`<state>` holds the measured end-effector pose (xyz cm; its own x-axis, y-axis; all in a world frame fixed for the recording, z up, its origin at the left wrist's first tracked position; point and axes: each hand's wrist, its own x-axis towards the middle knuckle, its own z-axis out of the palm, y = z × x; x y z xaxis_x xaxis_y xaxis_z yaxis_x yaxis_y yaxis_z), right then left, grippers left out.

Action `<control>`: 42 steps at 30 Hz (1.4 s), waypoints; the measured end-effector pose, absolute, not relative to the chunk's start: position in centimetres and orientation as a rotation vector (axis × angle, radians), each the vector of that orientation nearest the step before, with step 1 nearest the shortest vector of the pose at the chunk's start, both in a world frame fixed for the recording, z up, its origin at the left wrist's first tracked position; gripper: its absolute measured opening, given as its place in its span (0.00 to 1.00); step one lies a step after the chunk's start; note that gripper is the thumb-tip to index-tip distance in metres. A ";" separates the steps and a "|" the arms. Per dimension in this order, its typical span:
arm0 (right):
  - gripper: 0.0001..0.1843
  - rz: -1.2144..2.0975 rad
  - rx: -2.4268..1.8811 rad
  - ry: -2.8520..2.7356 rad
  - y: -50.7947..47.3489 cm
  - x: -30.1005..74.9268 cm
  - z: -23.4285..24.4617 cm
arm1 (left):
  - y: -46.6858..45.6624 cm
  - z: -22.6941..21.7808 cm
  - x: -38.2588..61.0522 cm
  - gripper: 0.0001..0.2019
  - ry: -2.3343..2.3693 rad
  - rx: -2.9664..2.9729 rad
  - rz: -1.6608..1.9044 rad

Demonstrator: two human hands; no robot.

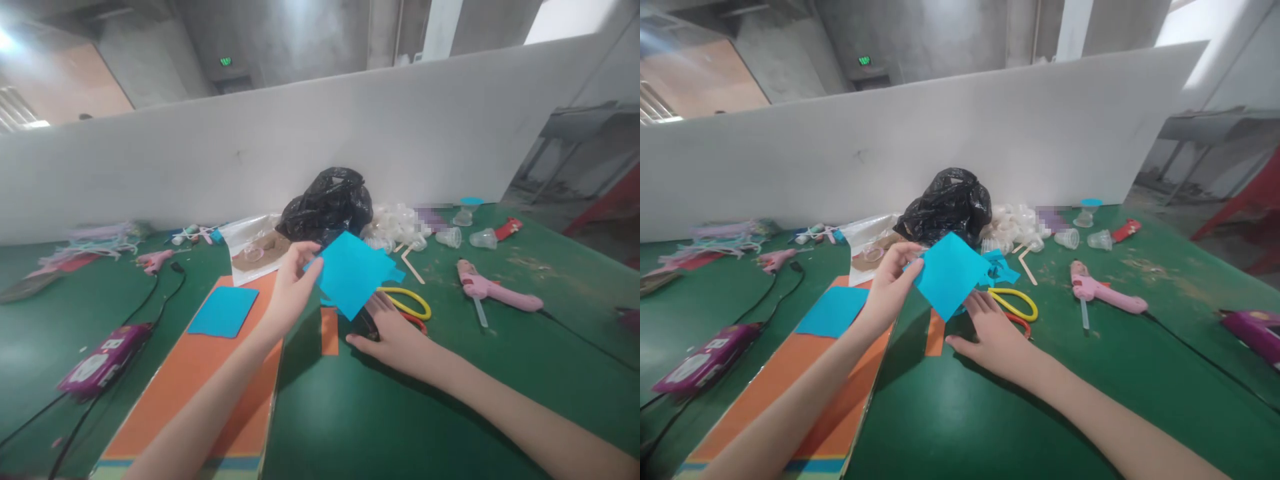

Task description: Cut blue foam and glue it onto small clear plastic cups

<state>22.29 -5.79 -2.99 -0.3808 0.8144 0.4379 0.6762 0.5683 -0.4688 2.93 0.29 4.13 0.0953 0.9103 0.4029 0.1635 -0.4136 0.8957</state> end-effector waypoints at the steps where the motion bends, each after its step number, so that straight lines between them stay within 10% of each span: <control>1: 0.28 0.295 -1.217 -2.130 -5.7 22.3 -2.9 | 0.6 3.2 3.2 0.10 1.090 1.614 1.396; 19: 0.27 -0.025 -1.236 -2.127 -5.4 22.6 -3.4 | -0.9 -0.8 4.4 0.13 1.004 1.201 1.277; 30: 0.04 -0.455 -1.134 -2.034 -5.2 23.9 -2.8 | -2.2 -0.3 5.5 0.10 0.983 1.273 1.204; 42: 0.10 -0.579 -1.132 -2.093 -5.0 24.8 -2.6 | -2.6 -0.6 5.2 0.07 0.996 1.380 1.147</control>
